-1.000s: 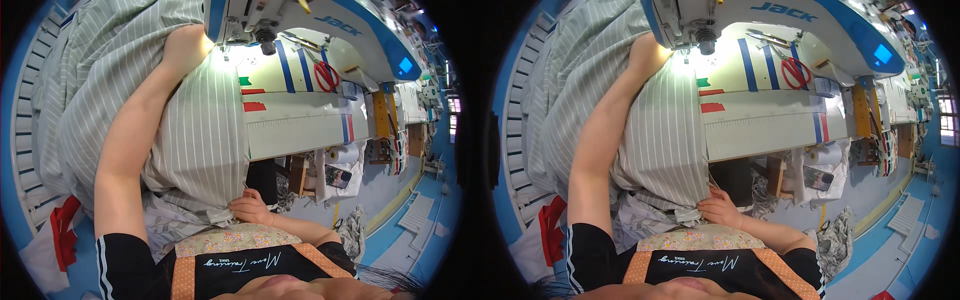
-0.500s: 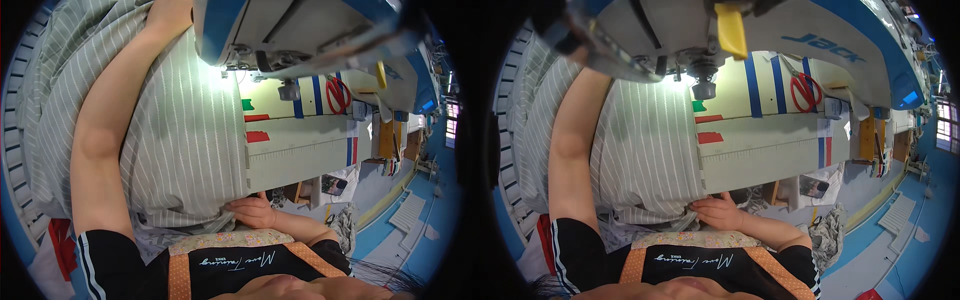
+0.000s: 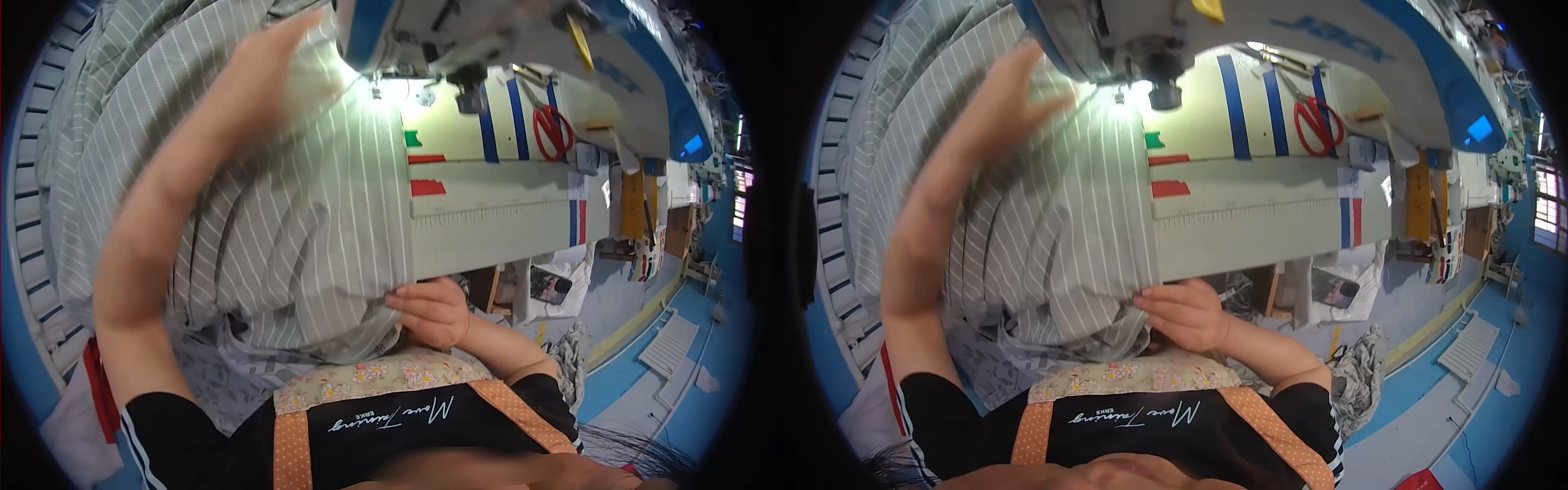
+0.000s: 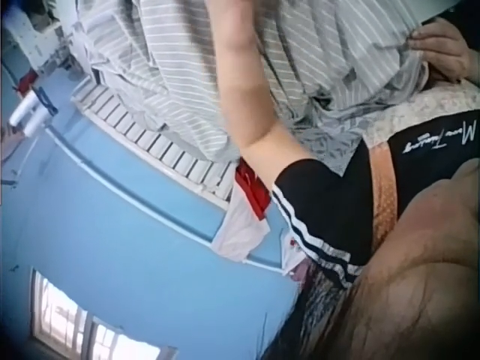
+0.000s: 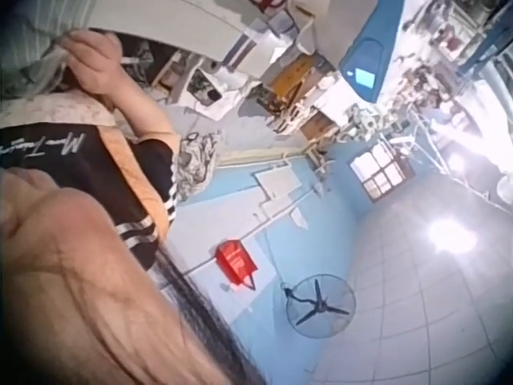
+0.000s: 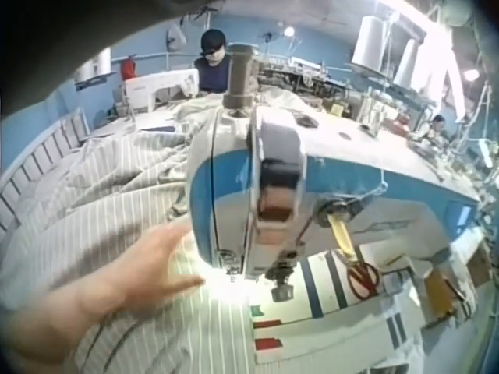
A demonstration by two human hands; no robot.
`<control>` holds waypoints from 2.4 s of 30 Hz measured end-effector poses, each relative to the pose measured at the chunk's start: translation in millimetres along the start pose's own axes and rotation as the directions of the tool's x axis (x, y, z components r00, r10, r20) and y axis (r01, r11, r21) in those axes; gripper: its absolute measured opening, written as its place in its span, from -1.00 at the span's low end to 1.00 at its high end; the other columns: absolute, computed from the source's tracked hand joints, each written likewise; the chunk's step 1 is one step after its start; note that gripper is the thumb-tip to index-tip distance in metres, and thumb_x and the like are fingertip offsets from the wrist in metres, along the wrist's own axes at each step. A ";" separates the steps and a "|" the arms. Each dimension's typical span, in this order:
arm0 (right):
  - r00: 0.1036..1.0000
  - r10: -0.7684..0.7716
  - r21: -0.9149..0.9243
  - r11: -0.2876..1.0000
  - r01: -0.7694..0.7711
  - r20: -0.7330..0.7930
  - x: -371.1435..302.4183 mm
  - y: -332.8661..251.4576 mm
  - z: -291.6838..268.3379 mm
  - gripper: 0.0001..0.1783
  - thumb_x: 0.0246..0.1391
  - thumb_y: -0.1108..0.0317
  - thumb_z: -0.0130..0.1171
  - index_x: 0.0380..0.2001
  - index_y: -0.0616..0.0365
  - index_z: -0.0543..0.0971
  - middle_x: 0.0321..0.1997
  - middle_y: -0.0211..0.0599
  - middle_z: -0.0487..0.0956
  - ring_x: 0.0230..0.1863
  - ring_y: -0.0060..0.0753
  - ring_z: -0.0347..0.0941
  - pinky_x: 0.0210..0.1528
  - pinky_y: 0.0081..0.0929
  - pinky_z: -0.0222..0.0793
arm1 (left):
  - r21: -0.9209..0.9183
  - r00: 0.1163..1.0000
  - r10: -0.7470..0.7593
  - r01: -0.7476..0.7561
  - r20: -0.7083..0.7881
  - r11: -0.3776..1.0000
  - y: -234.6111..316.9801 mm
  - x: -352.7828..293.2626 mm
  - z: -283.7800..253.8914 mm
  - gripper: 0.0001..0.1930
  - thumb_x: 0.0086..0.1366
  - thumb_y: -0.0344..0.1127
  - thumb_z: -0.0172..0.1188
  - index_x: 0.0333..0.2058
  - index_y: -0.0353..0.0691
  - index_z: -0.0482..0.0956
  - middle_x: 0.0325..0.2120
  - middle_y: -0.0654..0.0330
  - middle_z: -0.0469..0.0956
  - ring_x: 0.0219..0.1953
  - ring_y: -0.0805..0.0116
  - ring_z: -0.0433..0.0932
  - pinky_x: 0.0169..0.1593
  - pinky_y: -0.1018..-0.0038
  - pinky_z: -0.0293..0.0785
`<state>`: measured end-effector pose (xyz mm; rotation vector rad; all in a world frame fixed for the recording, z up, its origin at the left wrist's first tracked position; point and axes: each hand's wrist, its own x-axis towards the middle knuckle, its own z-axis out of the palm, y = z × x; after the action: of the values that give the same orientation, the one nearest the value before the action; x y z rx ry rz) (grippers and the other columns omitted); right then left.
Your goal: Sewing a fabric pillowcase using an industrial sewing machine.
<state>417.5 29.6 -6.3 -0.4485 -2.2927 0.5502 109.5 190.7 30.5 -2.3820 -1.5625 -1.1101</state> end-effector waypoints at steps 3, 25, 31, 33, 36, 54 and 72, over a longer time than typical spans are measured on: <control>0.998 0.010 0.053 0.999 -0.007 -0.060 4.3 -1.6 -3.4 -0.80 -0.12 0.45 0.28 -0.33 0.14 0.67 -0.12 -0.29 0.71 -0.07 -0.23 0.61 -0.28 -0.38 0.38 | 0.354 0.972 -0.049 -0.036 0.229 0.935 49.6 -76.3 -50.8 -0.57 0.21 -0.21 0.31 0.06 -0.10 0.54 -0.23 0.04 0.64 -0.23 0.00 0.64 -0.16 0.08 0.54; 0.993 0.115 -0.119 0.986 -0.115 -0.009 11.9 -20.1 -7.6 -0.90 -0.20 0.43 0.31 -0.50 0.05 0.63 -0.14 -0.41 0.71 -0.08 -0.37 0.62 0.18 -0.13 0.23 | 0.030 0.934 -0.284 0.284 0.219 0.958 -3.4 22.9 58.1 -0.83 0.13 -0.26 0.20 -0.35 -0.20 0.60 -0.30 0.01 0.64 -0.19 -0.07 0.59 -0.17 0.10 0.52; 0.984 0.173 -0.111 0.980 -0.167 0.049 33.5 -10.8 -21.7 -0.90 -0.19 0.43 0.32 -0.50 0.04 0.63 -0.15 -0.42 0.71 -0.06 -0.39 0.61 0.25 -0.08 0.22 | 0.011 0.977 -0.157 0.157 0.147 0.988 -35.0 33.7 71.0 -0.86 0.15 -0.31 0.18 -0.31 -0.16 0.60 -0.31 0.01 0.64 -0.22 -0.09 0.60 -0.19 0.10 0.52; 0.979 0.193 -0.133 0.974 -0.182 0.071 45.6 -4.6 -25.5 -0.90 -0.19 0.44 0.32 -0.49 0.05 0.63 -0.15 -0.42 0.71 -0.05 -0.39 0.61 0.25 -0.06 0.22 | 0.039 0.989 -0.066 0.061 0.129 0.997 -55.2 40.8 80.2 -0.78 0.18 -0.26 0.22 -0.21 -0.18 0.62 -0.23 -0.01 0.64 -0.15 -0.06 0.61 -0.11 0.15 0.53; 0.970 0.218 -0.174 0.965 -0.197 0.105 64.2 6.7 -27.5 -0.89 -0.18 0.46 0.31 -0.48 0.05 0.63 -0.15 -0.43 0.70 -0.04 -0.39 0.61 0.26 -0.04 0.22 | 0.055 0.990 -0.036 0.029 0.139 0.998 -81.4 54.3 96.6 -0.69 0.24 -0.19 0.17 -0.13 -0.24 0.59 -0.15 -0.06 0.62 -0.07 -0.05 0.59 -0.04 0.17 0.51; 0.974 0.168 -0.193 0.972 -0.137 0.154 123.9 68.8 -29.2 -0.77 -0.19 0.51 0.30 -0.36 0.06 0.63 -0.13 -0.46 0.68 -0.03 -0.36 0.59 0.10 -0.22 0.43 | 0.137 0.937 -0.294 0.271 0.191 0.953 -136.8 109.2 96.8 -0.66 0.30 -0.11 0.07 -0.14 -0.22 0.63 -0.22 -0.10 0.65 -0.13 -0.09 0.63 -0.06 0.14 0.53; 0.973 0.177 -0.266 0.955 -0.133 0.148 145.5 92.0 -21.9 -0.76 -0.12 0.56 0.25 -0.30 0.12 0.65 -0.10 -0.35 0.68 -0.02 -0.26 0.60 0.03 -0.31 0.46 | 0.225 0.939 -0.323 0.291 0.119 0.930 -139.4 117.1 67.3 -0.71 0.31 -0.09 0.15 -0.19 -0.19 0.58 -0.29 -0.10 0.65 -0.14 -0.10 0.63 -0.05 0.09 0.53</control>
<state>349.1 180.9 44.4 -0.7382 -2.5202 0.3820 54.7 375.8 9.8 -2.1836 -2.0492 -0.7719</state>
